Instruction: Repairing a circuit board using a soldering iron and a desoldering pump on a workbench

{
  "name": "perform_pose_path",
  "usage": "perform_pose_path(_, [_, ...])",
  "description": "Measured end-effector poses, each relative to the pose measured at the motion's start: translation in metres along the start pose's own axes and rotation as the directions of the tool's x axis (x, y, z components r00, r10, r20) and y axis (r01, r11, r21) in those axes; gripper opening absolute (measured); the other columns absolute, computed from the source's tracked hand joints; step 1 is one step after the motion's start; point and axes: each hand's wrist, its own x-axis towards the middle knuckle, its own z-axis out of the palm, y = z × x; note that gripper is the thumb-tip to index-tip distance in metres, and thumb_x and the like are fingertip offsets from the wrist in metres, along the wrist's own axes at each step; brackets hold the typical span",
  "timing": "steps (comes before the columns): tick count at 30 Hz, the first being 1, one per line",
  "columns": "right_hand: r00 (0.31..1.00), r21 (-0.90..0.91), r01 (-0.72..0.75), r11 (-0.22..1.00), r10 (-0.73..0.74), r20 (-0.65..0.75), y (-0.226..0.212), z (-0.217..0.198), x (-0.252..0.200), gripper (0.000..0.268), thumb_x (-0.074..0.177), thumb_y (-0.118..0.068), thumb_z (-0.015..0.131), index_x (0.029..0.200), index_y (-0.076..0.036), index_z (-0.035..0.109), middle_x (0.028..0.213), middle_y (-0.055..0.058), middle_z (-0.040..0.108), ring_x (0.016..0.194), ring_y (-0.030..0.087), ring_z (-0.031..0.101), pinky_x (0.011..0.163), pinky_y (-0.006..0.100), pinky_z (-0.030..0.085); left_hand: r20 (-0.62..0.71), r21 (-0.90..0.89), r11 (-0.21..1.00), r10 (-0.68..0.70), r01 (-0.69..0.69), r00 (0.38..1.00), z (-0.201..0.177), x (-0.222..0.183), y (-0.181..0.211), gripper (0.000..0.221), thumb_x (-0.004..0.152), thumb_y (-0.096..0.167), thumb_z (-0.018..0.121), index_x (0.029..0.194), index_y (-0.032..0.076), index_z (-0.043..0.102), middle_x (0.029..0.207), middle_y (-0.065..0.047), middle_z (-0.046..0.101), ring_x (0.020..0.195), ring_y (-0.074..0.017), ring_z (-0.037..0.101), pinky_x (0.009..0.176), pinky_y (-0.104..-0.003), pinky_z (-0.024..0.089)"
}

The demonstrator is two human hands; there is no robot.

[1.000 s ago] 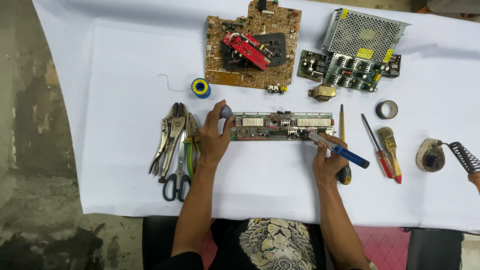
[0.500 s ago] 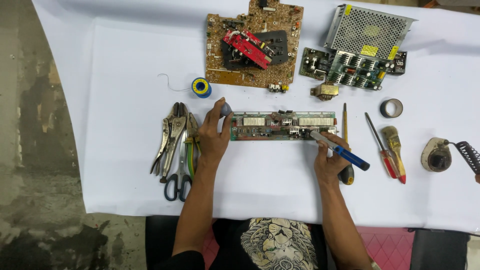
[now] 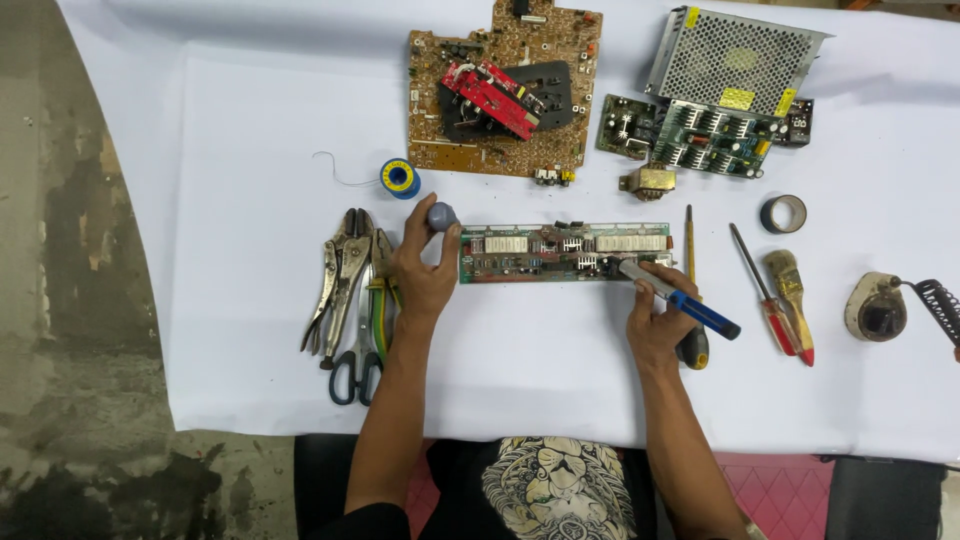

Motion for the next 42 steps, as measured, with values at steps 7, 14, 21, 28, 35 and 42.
perform_pose_path(7, [0.996, -0.102, 0.086, 0.991, -0.084, 0.018, 0.004, -0.002, 0.002, 0.031, 0.101, -0.018, 0.073, 0.114, 0.004, 0.056, 0.097, 0.013, 0.072, 0.09, 0.034, 0.073, 0.091, 0.042, 0.055, 0.149, -0.109, 0.992, -0.047, 0.064, 0.988, 0.008, 0.002, -0.01, 0.035, 0.105, 0.013, 0.055, 0.138, 0.002, 0.055, 0.114, -0.021, 0.069, 0.107, -0.038, 0.071, 0.092, -0.051, 0.057])
perform_pose_path(14, [0.999, -0.072, 0.017, 0.997, -0.019, -0.035, 0.001, 0.002, -0.001, 0.041, 0.1, -0.02, 0.072, 0.125, 0.002, 0.048, 0.101, 0.011, 0.075, 0.096, 0.028, 0.074, 0.102, 0.041, 0.05, 0.045, 0.071, 0.996, 0.053, -0.056, 0.998, 0.023, 0.015, 0.006, 0.03, 0.101, 0.014, 0.071, 0.129, 0.005, 0.064, 0.108, -0.011, 0.059, 0.093, -0.03, 0.066, 0.083, -0.042, 0.055])
perform_pose_path(21, [1.0, 0.001, -0.013, 1.0, 0.013, -0.02, 0.005, 0.002, -0.003, 0.042, 0.099, -0.016, 0.072, 0.126, 0.004, 0.046, 0.1, 0.013, 0.077, 0.097, 0.028, 0.075, 0.103, 0.042, 0.049, -0.041, -0.002, 0.998, 0.064, -0.064, 0.997, 0.024, 0.016, 0.018, 0.041, 0.09, 0.002, 0.083, 0.128, -0.004, 0.068, 0.111, -0.022, 0.073, 0.099, -0.0369, 0.074, 0.085, -0.042, 0.062])
perform_pose_path(28, [1.0, -0.002, -0.003, 1.0, 0.003, 0.0, 0.003, 0.001, -0.001, 0.042, 0.1, -0.017, 0.071, 0.126, 0.003, 0.045, 0.101, 0.012, 0.077, 0.097, 0.028, 0.075, 0.102, 0.04, 0.049, -0.009, -0.177, 0.981, -0.084, 0.081, 0.996, 0.023, 0.002, -0.016, 0.032, 0.098, 0.006, 0.061, 0.128, -0.005, 0.058, 0.108, -0.022, 0.068, 0.095, -0.0348, 0.075, 0.086, -0.045, 0.06])
perform_pose_path(35, [0.971, -0.104, -0.088, 0.991, 0.109, 0.214, -0.029, -0.012, 0.038, 0.027, 0.103, -0.01, 0.064, 0.12, 0.002, 0.046, 0.102, 0.015, 0.076, 0.099, 0.036, 0.074, 0.097, 0.047, 0.051, 0.031, 0.074, 0.996, 0.04, -0.043, 0.999, 0.019, 0.013, 0.006, 0.029, 0.099, 0.018, 0.074, 0.122, 0.001, 0.065, 0.111, -0.013, 0.058, 0.094, -0.0322, 0.068, 0.082, -0.04, 0.06])
perform_pose_path(42, [0.984, -0.187, -0.018, 0.982, 0.051, 0.171, -0.039, -0.014, 0.038, 0.027, 0.095, -0.012, 0.078, 0.111, -0.004, 0.057, 0.1, 0.008, 0.077, 0.086, 0.028, 0.075, 0.086, 0.037, 0.057, 0.115, 0.056, 0.992, 0.11, -0.117, 0.987, 0.016, 0.022, 0.022, 0.034, 0.083, 0.006, 0.092, 0.111, 0.001, 0.074, 0.094, -0.01, 0.059, 0.084, -0.0306, 0.07, 0.073, -0.039, 0.062])
